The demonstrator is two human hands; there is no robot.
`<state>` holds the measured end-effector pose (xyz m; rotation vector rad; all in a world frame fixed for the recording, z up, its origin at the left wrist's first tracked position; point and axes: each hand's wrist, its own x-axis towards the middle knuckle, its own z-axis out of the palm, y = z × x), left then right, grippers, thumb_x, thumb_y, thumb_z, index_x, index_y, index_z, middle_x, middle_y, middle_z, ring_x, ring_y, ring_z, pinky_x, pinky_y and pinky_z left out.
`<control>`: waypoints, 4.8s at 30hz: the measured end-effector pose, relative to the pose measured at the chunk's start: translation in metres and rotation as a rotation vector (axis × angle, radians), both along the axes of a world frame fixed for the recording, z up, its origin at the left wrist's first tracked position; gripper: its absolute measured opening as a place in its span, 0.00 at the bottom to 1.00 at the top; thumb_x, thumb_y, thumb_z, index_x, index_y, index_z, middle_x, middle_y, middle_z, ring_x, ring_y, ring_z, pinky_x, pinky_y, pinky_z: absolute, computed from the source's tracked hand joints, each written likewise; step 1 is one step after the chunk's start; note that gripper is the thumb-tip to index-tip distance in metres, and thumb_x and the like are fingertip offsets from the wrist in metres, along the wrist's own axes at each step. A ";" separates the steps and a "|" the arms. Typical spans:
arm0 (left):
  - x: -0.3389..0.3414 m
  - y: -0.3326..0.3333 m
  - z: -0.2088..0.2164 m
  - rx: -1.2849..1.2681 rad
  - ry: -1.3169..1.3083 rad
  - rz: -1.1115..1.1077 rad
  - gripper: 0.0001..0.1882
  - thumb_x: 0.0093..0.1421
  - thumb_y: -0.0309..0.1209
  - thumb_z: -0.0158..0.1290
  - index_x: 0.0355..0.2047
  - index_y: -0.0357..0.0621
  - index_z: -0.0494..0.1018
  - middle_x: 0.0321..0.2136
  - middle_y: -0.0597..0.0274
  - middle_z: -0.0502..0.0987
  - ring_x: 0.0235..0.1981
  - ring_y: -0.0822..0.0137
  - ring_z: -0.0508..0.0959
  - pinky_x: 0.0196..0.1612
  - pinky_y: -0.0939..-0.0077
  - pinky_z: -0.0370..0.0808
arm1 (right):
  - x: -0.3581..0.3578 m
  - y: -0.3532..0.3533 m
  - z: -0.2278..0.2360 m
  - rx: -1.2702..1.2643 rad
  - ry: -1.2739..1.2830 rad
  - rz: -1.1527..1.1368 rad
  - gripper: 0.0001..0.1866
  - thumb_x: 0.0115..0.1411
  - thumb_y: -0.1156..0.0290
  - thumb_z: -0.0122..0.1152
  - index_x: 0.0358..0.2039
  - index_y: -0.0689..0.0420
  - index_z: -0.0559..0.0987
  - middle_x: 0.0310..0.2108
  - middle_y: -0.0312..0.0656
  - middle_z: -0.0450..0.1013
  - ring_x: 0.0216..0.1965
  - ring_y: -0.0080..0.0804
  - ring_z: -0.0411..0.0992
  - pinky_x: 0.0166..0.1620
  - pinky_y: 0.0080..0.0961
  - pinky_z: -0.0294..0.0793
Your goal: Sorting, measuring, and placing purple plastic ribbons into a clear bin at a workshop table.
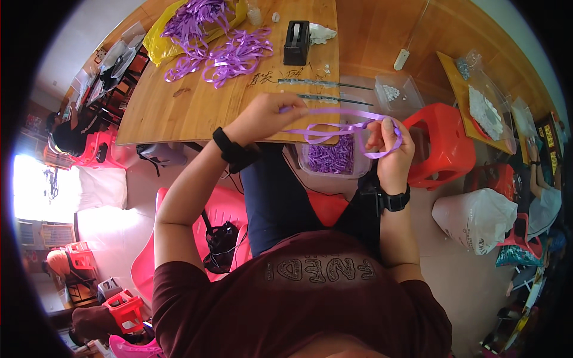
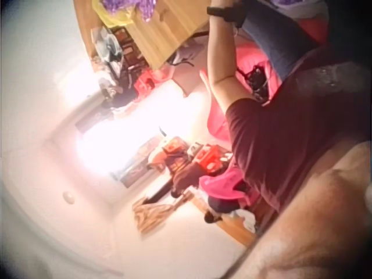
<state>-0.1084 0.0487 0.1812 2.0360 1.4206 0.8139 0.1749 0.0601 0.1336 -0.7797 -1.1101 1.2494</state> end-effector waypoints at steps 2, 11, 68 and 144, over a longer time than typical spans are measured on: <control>0.012 -0.012 0.006 0.030 -0.032 -0.091 0.10 0.65 0.32 0.56 0.38 0.37 0.79 0.28 0.62 0.79 0.30 0.73 0.76 0.36 0.76 0.73 | -0.005 0.003 0.002 -0.001 -0.019 0.007 0.15 0.69 0.62 0.57 0.40 0.62 0.80 0.27 0.37 0.76 0.23 0.21 0.71 0.30 0.18 0.70; -0.015 -0.003 0.054 -0.013 -0.855 0.090 0.10 0.71 0.33 0.48 0.41 0.40 0.73 0.17 0.77 0.58 0.15 0.82 0.54 0.19 0.84 0.49 | 0.010 0.019 -0.021 -0.079 0.181 0.088 0.11 0.68 0.68 0.57 0.43 0.64 0.79 0.32 0.40 0.77 0.28 0.25 0.74 0.32 0.24 0.78; 0.107 0.025 -0.046 -0.305 -0.495 -0.109 0.09 0.61 0.30 0.59 0.39 0.37 0.78 0.27 0.58 0.77 0.28 0.70 0.76 0.34 0.74 0.74 | 0.056 0.032 0.037 0.204 -0.837 0.346 0.18 0.55 0.76 0.58 0.48 0.57 0.77 0.35 0.39 0.79 0.39 0.31 0.78 0.49 0.25 0.71; 0.081 0.118 -0.041 0.164 0.618 -0.065 0.12 0.60 0.35 0.49 0.31 0.42 0.79 0.35 0.49 0.81 0.39 0.47 0.80 0.42 0.54 0.77 | -0.008 0.106 -0.155 -0.257 -0.412 0.433 0.14 0.68 0.64 0.57 0.38 0.63 0.82 0.29 0.36 0.78 0.30 0.17 0.73 0.33 0.14 0.68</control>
